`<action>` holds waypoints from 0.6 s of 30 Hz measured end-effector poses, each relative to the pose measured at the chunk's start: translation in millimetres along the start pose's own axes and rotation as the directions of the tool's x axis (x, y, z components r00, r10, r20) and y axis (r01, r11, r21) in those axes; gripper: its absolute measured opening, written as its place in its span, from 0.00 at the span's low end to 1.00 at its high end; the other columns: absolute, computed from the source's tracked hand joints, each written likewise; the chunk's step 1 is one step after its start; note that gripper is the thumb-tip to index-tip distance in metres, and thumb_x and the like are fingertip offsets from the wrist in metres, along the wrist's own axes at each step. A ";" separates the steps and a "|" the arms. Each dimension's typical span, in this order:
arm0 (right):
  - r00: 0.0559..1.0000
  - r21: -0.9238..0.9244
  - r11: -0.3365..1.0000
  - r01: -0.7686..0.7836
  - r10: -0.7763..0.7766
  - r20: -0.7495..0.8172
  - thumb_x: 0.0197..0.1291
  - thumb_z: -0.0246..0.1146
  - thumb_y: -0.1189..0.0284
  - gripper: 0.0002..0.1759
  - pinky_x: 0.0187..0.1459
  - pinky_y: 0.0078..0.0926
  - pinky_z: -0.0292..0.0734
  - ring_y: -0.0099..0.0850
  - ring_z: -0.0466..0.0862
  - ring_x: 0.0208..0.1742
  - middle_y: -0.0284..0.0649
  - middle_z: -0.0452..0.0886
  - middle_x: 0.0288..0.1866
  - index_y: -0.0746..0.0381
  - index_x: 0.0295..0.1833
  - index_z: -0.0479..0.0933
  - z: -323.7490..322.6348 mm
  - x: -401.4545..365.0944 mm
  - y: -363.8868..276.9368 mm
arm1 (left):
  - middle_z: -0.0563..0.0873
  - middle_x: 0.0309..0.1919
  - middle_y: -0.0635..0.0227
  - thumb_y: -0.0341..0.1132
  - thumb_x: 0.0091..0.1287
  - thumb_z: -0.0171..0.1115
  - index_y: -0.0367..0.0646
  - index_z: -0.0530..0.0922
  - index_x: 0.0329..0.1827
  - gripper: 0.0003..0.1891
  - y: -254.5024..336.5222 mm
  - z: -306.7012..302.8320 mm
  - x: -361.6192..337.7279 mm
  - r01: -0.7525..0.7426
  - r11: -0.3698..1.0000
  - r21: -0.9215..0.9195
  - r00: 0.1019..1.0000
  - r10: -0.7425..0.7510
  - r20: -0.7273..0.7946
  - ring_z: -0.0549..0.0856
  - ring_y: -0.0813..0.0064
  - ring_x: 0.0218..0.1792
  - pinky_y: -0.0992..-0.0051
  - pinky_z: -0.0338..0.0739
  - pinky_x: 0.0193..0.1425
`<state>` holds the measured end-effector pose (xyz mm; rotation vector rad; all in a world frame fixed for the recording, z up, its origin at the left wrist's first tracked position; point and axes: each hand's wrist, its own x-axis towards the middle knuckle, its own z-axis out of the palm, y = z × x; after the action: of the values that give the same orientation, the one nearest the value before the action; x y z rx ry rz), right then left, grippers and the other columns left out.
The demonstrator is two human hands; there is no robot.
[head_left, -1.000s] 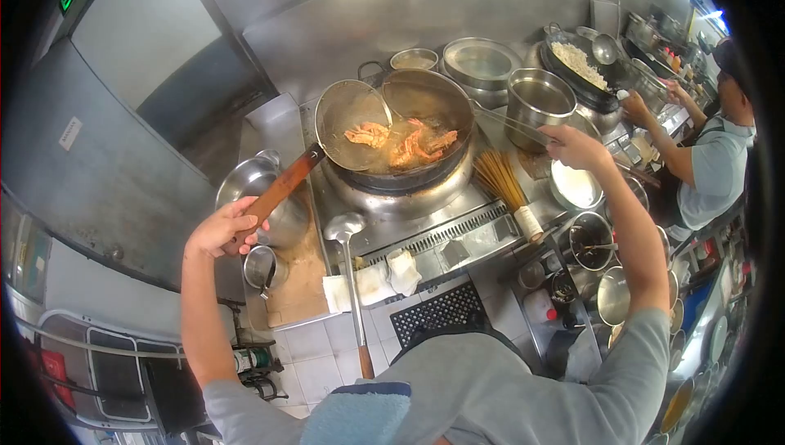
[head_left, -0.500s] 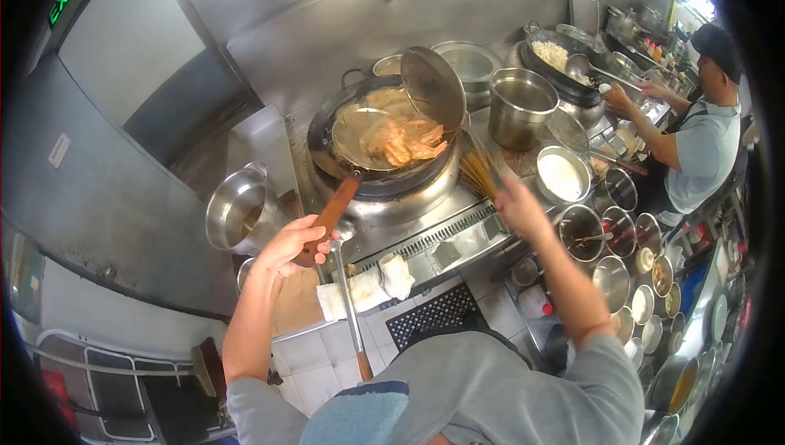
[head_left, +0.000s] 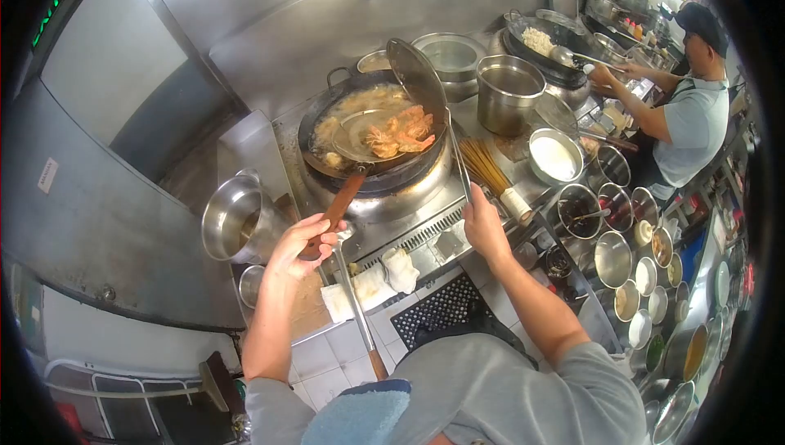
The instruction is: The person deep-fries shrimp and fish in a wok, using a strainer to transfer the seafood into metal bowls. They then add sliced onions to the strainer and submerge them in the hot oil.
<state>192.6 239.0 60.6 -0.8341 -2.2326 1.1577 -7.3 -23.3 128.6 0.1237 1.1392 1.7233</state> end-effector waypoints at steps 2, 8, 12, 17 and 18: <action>1.000 -0.008 1.000 0.001 -0.001 0.008 0.63 0.51 0.75 0.24 0.50 0.47 0.71 0.59 0.79 0.48 0.66 0.78 0.44 0.69 0.65 0.64 2.0 4.8 -1.4 | 0.78 0.45 0.59 0.28 0.72 0.53 0.30 0.68 0.60 0.16 -12.1 3.4 -6.1 -0.017 1.000 -0.024 1.000 0.017 0.022 0.74 0.84 0.30 0.85 0.75 0.25; 0.994 -0.033 0.994 0.105 -0.105 0.001 0.64 0.51 0.76 0.23 0.48 0.46 0.72 0.57 0.80 0.46 0.61 0.79 0.42 0.69 0.64 0.65 -11.8 21.6 -8.5 | 0.77 0.45 0.57 0.28 0.73 0.51 0.30 0.67 0.61 0.16 -34.0 12.3 2.0 -0.042 0.938 -0.345 0.996 0.065 0.054 0.74 0.83 0.30 0.84 0.77 0.25; 0.979 0.023 0.979 0.202 -0.202 -0.024 0.63 0.52 0.77 0.23 0.43 0.38 0.74 0.43 0.80 0.38 0.49 0.79 0.34 0.70 0.65 0.65 -16.4 57.1 11.2 | 0.77 0.45 0.56 0.27 0.72 0.52 0.30 0.67 0.60 0.16 -53.6 38.9 3.0 -0.105 0.931 -0.349 0.991 0.128 0.043 0.74 0.85 0.28 0.86 0.77 0.24; 0.983 0.088 0.981 0.175 -0.178 0.034 0.63 0.52 0.78 0.23 0.42 0.31 0.73 0.35 0.79 0.36 0.45 0.79 0.36 0.68 0.64 0.68 -38.0 75.3 27.7 | 0.78 0.42 0.62 0.27 0.71 0.53 0.35 0.66 0.62 0.18 -76.8 63.5 8.8 -0.194 0.976 -0.103 0.981 0.191 -0.039 0.75 0.81 0.29 0.81 0.75 0.26; 0.987 0.076 0.988 0.133 -0.139 0.079 0.58 0.52 0.80 0.27 0.50 0.35 0.74 0.43 0.82 0.45 0.54 0.82 0.41 0.69 0.66 0.67 -48.5 78.9 26.3 | 0.77 0.42 0.62 0.27 0.71 0.54 0.36 0.66 0.62 0.18 -80.8 55.2 13.5 -0.209 0.972 -0.109 0.978 0.206 -0.034 0.75 0.81 0.29 0.81 0.75 0.26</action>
<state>177.3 332.9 74.7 -0.6051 -2.2628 1.2192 72.3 24.2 94.2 0.1599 1.0734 1.9741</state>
